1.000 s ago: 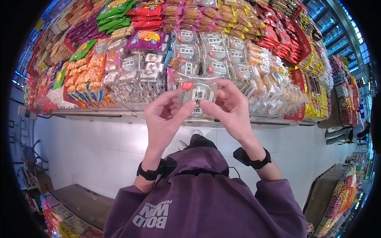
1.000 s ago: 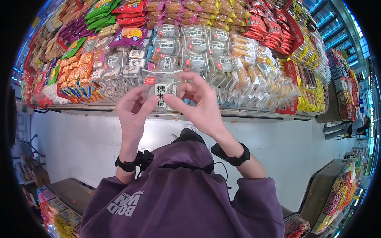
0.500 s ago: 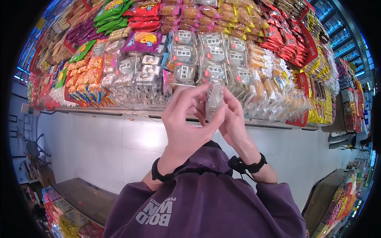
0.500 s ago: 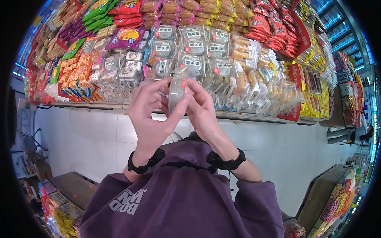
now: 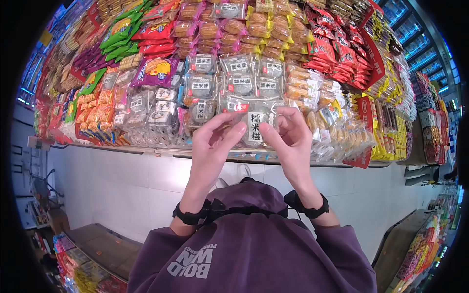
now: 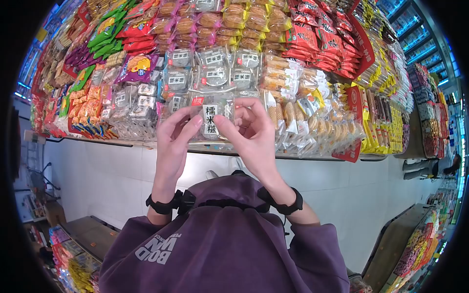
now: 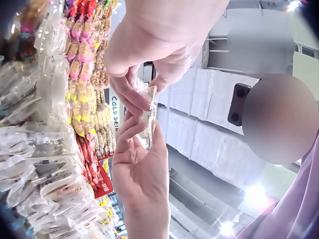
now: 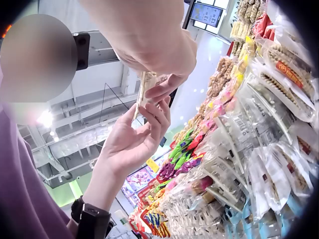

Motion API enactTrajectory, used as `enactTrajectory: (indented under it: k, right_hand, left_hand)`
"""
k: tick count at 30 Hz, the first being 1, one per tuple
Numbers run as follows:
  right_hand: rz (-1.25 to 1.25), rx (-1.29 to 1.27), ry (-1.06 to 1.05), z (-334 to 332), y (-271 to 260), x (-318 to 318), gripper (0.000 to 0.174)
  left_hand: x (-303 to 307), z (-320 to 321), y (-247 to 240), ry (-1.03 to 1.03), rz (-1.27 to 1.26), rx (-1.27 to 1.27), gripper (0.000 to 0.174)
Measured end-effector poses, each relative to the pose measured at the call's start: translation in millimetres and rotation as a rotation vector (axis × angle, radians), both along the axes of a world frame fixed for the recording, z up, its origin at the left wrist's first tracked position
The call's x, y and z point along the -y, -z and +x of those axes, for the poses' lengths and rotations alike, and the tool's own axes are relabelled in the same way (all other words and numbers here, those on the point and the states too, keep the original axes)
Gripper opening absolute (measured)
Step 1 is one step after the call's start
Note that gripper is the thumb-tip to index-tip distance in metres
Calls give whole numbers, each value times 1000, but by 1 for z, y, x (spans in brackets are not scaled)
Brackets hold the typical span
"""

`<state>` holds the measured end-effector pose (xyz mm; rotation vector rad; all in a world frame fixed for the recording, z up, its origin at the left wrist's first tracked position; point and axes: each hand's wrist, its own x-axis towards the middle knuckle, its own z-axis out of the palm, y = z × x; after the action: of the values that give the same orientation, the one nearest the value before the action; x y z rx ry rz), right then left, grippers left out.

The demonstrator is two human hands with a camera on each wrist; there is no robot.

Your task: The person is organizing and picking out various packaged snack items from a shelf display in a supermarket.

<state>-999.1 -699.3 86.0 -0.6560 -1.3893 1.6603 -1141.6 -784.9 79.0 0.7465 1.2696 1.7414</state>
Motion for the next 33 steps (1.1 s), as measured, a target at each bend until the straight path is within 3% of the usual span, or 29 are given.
enactTrajectory:
  k: [2,5,6,9,12,15,20,25,29,33]
  right_hand:
    - [4,49,-23,4,0,-11,33]
    - [445,182,122,4,4,-25,37]
    - [648,363,151,10,-4,-29,44]
    - [882,469,20,14,-19,-32,50]
    - [811,546,-106,15,-26,-40,54]
    - [882,648,-214,13,-35,-50,58]
    - [1014,811,-352,1,-57,-60,64]
    - [979,832,-439,-24,-61,-93,60]
    - [1242,693,-444,-51,-46,-149,62]
    - [1257,792,-536,-70,-32,-168,61]
  left_hand:
    - [-7,4,-1,18,18,22,36]
    - [-13,13,-3,-3,42,-18,31]
    - [-14,14,3,-40,24,-77,29]
    - [-17,21,14,-72,56,-56,26]
    - [-18,19,28,-54,5,-46,32]
    - [-23,21,20,-67,-45,264,35]
    - [-30,22,23,-58,24,306,43]
    - [-36,16,25,-35,52,166,36]
    - [-27,12,23,-111,152,-6,28]
    - [-7,6,33,-186,141,-179,20]
